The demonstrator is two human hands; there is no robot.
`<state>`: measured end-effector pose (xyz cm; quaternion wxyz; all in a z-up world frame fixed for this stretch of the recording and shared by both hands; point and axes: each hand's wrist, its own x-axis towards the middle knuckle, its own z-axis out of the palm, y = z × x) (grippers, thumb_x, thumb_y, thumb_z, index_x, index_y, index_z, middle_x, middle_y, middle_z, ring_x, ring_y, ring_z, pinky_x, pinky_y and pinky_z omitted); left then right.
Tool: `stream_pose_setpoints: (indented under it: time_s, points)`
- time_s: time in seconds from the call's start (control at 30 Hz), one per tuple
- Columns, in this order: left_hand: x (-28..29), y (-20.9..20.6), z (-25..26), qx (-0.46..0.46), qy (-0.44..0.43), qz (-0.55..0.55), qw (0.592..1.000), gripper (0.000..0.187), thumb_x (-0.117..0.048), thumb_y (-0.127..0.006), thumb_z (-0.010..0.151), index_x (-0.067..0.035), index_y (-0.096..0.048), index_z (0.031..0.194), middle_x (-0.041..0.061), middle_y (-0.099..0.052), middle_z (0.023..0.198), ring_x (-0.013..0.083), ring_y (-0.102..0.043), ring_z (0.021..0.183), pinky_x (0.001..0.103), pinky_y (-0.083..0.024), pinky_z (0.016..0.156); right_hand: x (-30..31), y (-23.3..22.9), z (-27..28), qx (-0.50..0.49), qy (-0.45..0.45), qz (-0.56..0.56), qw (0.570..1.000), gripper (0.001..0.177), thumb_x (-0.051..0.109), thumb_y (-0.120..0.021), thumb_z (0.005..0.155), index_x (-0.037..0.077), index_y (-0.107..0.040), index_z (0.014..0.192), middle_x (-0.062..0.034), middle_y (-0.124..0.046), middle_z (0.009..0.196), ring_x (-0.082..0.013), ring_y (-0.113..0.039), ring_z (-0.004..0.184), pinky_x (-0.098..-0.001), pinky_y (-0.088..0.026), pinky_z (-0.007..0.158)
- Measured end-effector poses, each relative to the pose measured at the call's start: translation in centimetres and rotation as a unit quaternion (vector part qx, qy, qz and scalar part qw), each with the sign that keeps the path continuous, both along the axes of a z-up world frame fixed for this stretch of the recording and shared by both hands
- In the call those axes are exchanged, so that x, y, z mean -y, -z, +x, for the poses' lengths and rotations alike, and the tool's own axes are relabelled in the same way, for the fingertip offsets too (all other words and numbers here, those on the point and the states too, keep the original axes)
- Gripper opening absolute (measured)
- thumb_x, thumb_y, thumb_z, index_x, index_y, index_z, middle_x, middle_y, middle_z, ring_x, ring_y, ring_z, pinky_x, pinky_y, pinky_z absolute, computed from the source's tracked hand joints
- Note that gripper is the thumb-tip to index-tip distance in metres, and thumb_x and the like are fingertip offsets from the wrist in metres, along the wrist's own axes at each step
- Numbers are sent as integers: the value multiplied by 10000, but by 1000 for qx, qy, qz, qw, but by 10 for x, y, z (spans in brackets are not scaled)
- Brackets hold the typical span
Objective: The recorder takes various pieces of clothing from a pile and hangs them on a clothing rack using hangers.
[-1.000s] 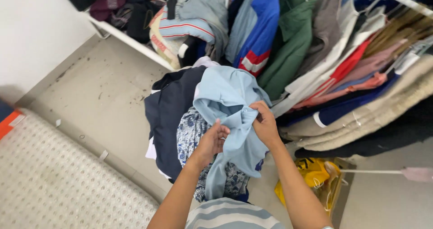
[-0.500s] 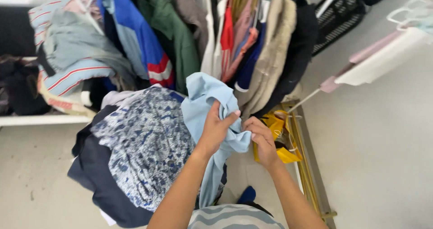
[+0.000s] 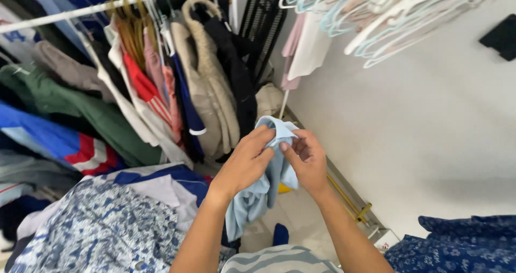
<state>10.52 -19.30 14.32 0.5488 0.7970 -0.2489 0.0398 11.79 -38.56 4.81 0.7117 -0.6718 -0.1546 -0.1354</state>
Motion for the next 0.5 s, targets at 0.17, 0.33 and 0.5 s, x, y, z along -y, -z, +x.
stream_pose_setpoints:
  time_s: [0.17,0.33,0.5]
  points:
    - [48,-17,16,61,-15,-37,997,273,-113,-587,973,28,-613,1205,168,-587,1025,337,-610,960,371,-486,845,47,-19,6,22,69,34,997,87,38,-684,1000,32,-604,1034,-22,-655,913,-93,-659,773,-247,-554,700]
    - [81,-9,46,79,-128,-90,985,232,-163,-599,1030,5,-656,1178,89,-656,1019,210,-645,927,307,-501,826,87,-39,9,55,169,74,981,87,70,-650,1015,48,-571,1045,-14,-647,894,-82,-637,740,-234,-537,683]
    - [111,-22,57,16,-30,-217,976,193,-141,-591,1054,2,-648,1172,-9,-668,981,58,-575,933,235,-482,855,133,-19,24,-8,121,12,993,46,45,-647,1044,11,-646,1013,-12,-612,826,-75,-576,706,-231,-483,641]
